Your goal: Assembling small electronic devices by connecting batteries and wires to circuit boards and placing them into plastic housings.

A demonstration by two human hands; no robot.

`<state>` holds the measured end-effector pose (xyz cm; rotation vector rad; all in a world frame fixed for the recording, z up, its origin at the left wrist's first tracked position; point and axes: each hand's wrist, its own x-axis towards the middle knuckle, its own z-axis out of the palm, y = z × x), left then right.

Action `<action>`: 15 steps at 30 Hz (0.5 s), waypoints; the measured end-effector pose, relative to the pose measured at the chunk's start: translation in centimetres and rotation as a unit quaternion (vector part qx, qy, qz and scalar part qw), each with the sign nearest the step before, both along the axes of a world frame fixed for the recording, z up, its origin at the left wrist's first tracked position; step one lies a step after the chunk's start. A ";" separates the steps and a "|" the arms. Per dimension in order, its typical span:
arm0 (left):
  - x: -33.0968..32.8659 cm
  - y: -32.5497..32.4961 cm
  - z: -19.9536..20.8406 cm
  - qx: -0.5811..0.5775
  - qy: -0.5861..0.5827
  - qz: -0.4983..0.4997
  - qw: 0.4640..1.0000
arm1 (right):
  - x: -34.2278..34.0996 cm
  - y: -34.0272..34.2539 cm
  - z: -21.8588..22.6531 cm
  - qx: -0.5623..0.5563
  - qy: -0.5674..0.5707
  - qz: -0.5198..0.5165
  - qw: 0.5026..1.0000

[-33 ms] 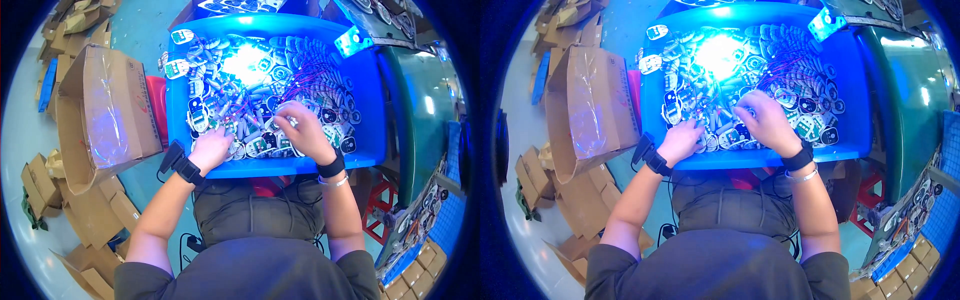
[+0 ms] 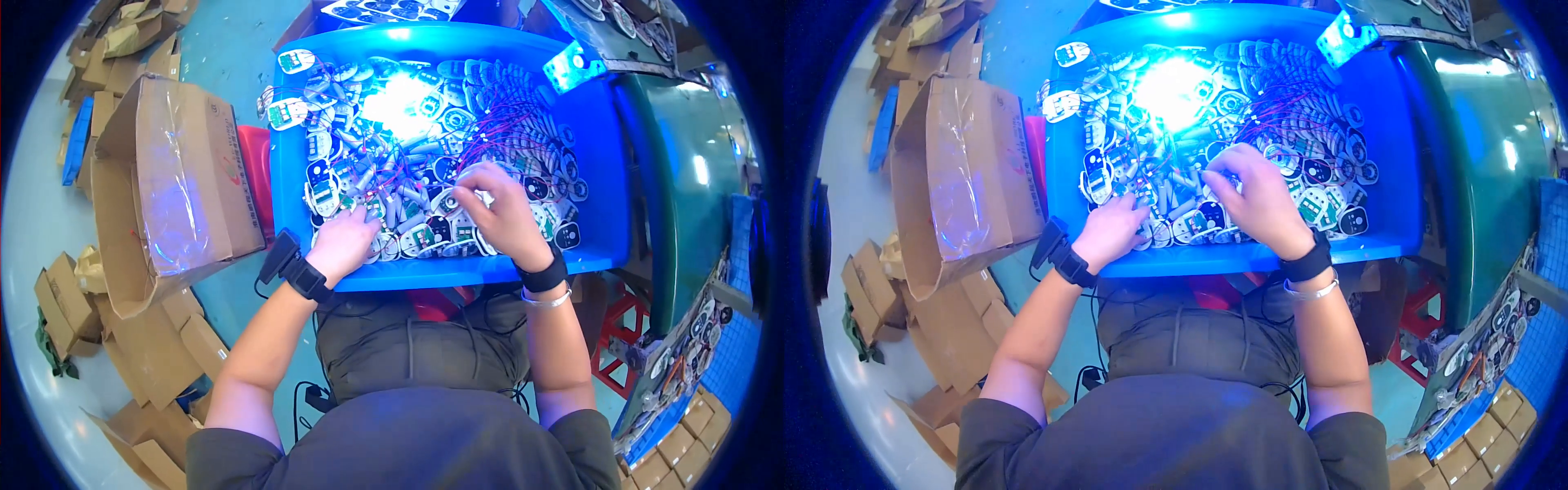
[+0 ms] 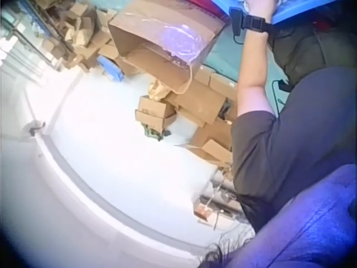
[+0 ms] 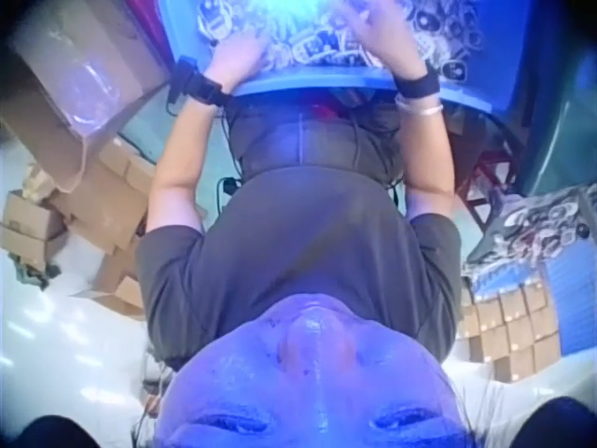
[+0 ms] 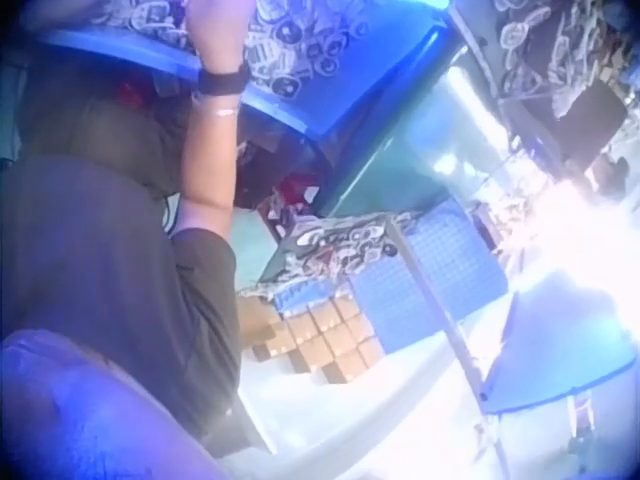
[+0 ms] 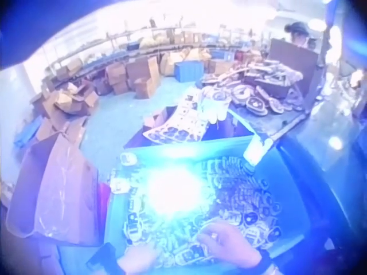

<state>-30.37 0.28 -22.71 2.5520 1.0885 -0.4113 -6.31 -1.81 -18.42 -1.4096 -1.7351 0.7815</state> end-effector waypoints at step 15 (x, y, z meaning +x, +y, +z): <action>1.1 0.8 0.8 -0.003 -0.304 0.165 0.938 | 0.0 -1.8 0.2 -0.087 -0.071 0.030 0.993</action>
